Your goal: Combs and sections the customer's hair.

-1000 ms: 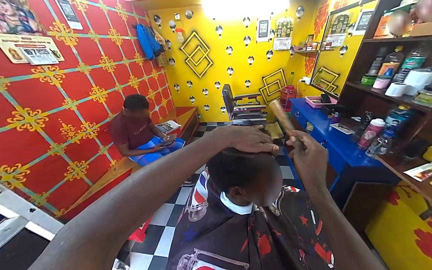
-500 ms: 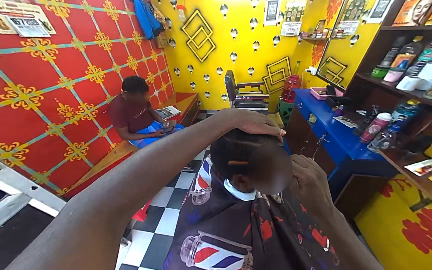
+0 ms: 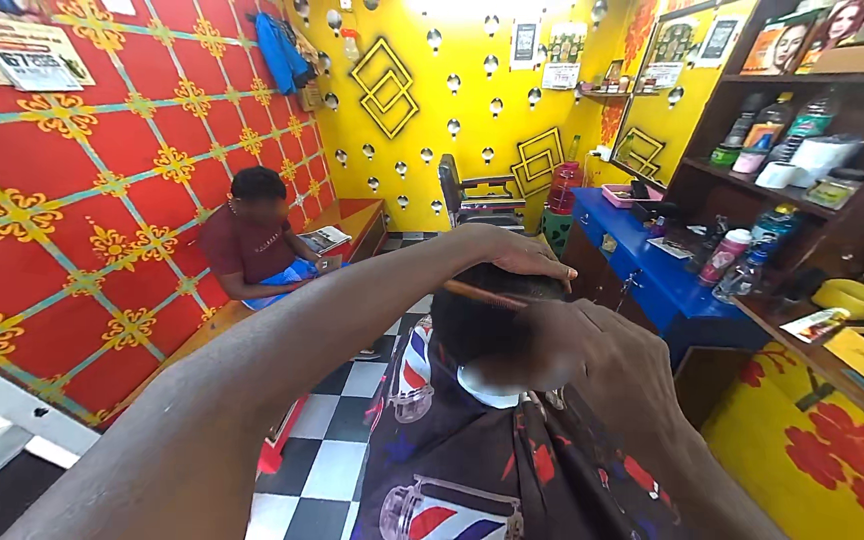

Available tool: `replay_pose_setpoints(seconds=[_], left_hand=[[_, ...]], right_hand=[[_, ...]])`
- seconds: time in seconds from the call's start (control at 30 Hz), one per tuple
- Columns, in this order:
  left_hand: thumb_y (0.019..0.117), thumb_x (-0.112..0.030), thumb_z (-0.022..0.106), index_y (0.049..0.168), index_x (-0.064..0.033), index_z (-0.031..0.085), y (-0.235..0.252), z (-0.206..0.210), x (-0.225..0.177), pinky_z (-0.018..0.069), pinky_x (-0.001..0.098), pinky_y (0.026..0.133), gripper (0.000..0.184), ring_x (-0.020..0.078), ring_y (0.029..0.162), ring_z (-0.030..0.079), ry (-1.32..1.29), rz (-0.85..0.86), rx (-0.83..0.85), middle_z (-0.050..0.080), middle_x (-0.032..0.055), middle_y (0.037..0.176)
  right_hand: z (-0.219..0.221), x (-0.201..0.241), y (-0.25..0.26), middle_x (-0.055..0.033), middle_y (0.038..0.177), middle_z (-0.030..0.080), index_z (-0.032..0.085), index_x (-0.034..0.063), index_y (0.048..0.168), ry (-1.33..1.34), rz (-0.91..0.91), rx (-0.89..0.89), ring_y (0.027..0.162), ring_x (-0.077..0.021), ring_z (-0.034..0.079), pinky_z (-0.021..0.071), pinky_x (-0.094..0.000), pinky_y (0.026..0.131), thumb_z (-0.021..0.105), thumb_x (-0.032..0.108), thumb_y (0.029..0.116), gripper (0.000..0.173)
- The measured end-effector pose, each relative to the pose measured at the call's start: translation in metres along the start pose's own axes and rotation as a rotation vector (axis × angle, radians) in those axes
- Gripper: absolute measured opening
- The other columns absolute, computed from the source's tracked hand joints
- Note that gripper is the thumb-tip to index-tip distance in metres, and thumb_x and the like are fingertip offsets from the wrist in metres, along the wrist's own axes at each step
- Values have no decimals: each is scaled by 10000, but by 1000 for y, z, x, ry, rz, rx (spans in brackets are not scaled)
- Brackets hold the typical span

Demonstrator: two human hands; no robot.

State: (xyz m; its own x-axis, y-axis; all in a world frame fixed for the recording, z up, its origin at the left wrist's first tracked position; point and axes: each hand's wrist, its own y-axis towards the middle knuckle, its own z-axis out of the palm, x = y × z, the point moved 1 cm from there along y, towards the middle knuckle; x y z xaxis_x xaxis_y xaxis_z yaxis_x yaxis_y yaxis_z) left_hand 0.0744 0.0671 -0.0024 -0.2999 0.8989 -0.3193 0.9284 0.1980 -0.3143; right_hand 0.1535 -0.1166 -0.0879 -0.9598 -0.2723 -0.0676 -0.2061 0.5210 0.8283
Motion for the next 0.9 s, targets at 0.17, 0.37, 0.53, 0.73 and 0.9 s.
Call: replay_pose_setpoints(seconds=[0.17, 0.37, 0.53, 0.73, 0.9], left_hand=[[1118, -476, 252, 1388, -188, 645, 0, -1, 1, 363, 513, 1144, 557, 226, 1351, 537, -9, 23, 6, 617, 91, 1408], [1114, -491, 231, 1390, -213, 643, 1, -1, 7, 347, 506, 1166, 569, 217, 1384, 509, 5, 71, 3, 598, 82, 1437], [1115, -492, 199, 1398, -206, 632, -1, -3, -1, 338, 515, 1172, 591, 226, 1403, 488, 7, 49, 31, 569, 84, 1471], [1102, -537, 181, 1405, -220, 625, 8, -7, -3, 327, 536, 1178, 624, 236, 1417, 477, 102, 76, 75, 564, 78, 1479], [1095, -555, 188, 1366, -188, 647, 26, -11, -12, 346, 553, 1146, 647, 264, 1372, 516, 172, 57, 115, 599, 112, 1422]], right_hand=[[7, 13, -4, -35, 742, 638, 736, 118, 936, -81, 38, 106, 594, -217, 644, 500, -366, 450, 558, 143, 942, 180], [-4, 39, -15, -91, 812, 690, 719, 96, 982, -59, 156, 466, 682, -274, 705, 563, -433, 537, 589, 111, 954, 133], [-48, 47, -31, -145, 893, 715, 749, 99, 1034, 394, 50, 975, 817, -368, 703, 536, -602, 676, 577, 191, 1021, 195], [-98, 47, -162, -121, 905, 751, 754, 34, 1041, 455, 411, 416, 775, -262, 734, 600, -482, 699, 560, 204, 1041, 258], [-164, 60, -242, -279, 998, 718, 706, -113, 1120, 266, 974, 384, 879, -404, 711, 562, -558, 845, 545, 125, 1034, 300]])
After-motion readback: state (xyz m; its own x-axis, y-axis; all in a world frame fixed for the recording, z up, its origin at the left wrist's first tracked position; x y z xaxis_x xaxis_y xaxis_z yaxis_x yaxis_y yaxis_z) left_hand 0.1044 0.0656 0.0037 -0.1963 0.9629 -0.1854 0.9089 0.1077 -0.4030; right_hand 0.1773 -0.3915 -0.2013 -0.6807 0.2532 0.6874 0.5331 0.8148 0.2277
